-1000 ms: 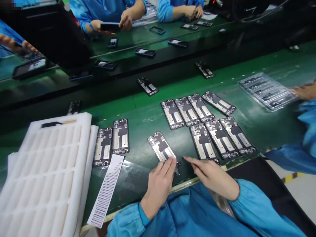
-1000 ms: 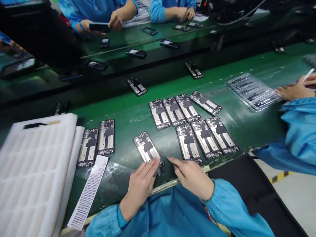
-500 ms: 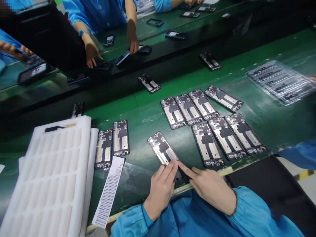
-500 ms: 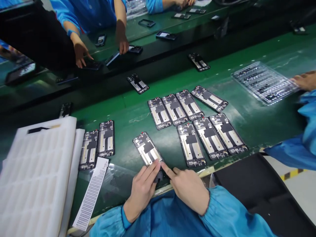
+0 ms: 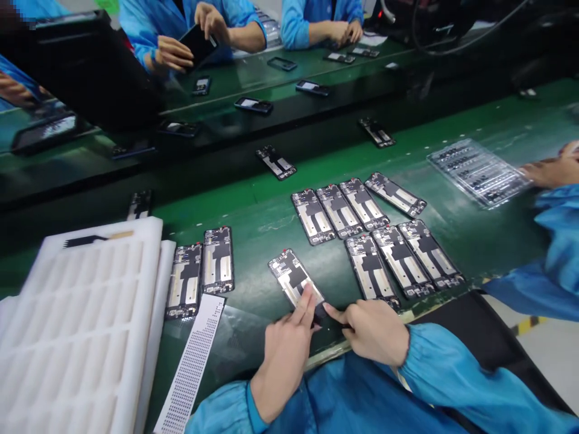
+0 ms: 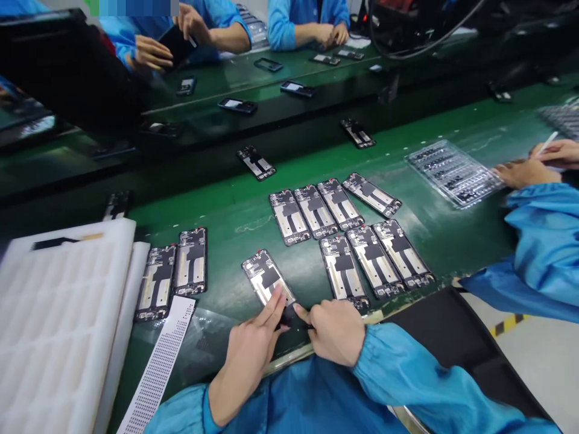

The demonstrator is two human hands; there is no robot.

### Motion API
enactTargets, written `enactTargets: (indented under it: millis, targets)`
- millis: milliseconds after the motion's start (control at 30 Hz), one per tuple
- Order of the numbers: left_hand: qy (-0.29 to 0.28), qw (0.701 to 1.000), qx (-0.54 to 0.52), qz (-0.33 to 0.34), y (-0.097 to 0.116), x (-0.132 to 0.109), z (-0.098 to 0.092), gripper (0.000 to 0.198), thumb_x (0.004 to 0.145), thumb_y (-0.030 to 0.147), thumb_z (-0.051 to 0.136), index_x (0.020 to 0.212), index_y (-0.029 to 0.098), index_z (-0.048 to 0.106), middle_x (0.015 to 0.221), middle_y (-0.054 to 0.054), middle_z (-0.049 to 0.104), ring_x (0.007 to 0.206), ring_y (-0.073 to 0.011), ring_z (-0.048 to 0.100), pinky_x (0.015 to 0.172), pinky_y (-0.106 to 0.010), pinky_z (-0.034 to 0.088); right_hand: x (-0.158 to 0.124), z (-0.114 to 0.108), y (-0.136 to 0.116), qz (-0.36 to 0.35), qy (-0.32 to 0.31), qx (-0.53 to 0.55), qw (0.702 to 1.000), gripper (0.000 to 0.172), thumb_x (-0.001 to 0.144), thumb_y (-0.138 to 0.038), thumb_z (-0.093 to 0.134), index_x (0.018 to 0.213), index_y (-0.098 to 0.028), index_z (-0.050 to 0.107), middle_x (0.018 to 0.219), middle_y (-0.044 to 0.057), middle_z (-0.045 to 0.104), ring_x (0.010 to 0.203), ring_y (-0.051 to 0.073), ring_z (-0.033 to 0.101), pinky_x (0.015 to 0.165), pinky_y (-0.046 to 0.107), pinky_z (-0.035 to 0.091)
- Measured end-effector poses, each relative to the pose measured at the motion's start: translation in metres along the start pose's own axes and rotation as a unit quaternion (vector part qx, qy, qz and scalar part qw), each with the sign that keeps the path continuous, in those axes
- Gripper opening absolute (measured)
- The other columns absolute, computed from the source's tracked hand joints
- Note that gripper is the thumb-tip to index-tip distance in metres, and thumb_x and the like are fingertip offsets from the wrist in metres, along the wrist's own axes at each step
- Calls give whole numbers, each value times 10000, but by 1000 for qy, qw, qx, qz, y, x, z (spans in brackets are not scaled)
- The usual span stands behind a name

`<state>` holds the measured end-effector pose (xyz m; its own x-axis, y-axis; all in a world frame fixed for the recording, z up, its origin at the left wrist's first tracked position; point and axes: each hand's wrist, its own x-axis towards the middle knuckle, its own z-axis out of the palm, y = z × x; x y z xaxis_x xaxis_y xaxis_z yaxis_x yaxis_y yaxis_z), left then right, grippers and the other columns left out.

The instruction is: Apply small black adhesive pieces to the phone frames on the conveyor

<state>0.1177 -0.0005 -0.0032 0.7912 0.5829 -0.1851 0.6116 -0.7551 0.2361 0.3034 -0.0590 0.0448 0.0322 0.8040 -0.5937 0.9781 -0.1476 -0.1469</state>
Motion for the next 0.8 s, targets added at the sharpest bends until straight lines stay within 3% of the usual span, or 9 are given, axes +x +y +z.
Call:
enactTargets:
  millis: [133,300,433,500,567,633,700,800]
  targets:
    - [-30,999,-19,-16,2,-1,-3,538,988,277,587,1510,243,463,1602,24,328,832,-162,758,681,-295,646,3,-5,-6,33,-16,6,999,448,870,-234,546,1262,-321,746,892,129,806,873,336,776,648,339,469]
    - [-28,998,31,-46,6,8,-2,605,980,253,587,1553,254,393,1624,-75,327,707,-168,743,547,-306,625,7,-7,-3,45,-17,20,999,341,843,-220,555,1042,-270,827,908,123,809,889,327,773,688,338,497]
    - [42,998,45,-7,1,9,-1,585,957,199,606,1519,219,445,1625,-161,335,642,-161,728,467,-285,586,27,-5,-3,3,96,93,991,293,938,-227,489,1051,-216,760,964,78,807,899,249,768,725,288,494]
    - [132,991,19,5,-10,0,-9,535,979,183,559,1502,160,450,1586,-193,403,646,-150,731,470,-264,573,41,3,-10,38,154,93,983,276,1006,-306,455,1111,-173,673,907,98,794,832,263,766,653,294,461]
    - [259,965,-29,10,-23,-17,-21,509,990,156,523,1491,119,444,1503,-194,527,794,-169,760,565,-248,594,50,15,-16,78,166,68,981,270,1031,-366,452,1089,-156,612,806,110,770,733,290,754,573,296,395]
    - [342,937,-77,9,-33,-40,-36,529,977,111,529,1496,153,437,1409,-151,632,1059,-205,729,785,-264,608,54,24,-17,69,152,56,984,197,1033,-325,462,1034,-170,583,776,99,756,705,283,748,562,285,362]
    - [347,930,-122,20,-38,-63,-47,537,967,83,539,1489,164,446,1287,-123,708,1085,-198,712,871,-284,584,54,24,-14,44,140,56,988,134,1025,-273,480,983,-182,569,774,79,752,727,260,750,580,273,373]
    - [290,936,-195,41,-36,-82,-53,468,987,106,517,1450,168,486,1060,-68,758,850,-145,728,752,-259,572,68,0,-9,18,131,52,990,120,1020,-234,494,955,-174,576,791,71,752,772,238,750,639,267,420]
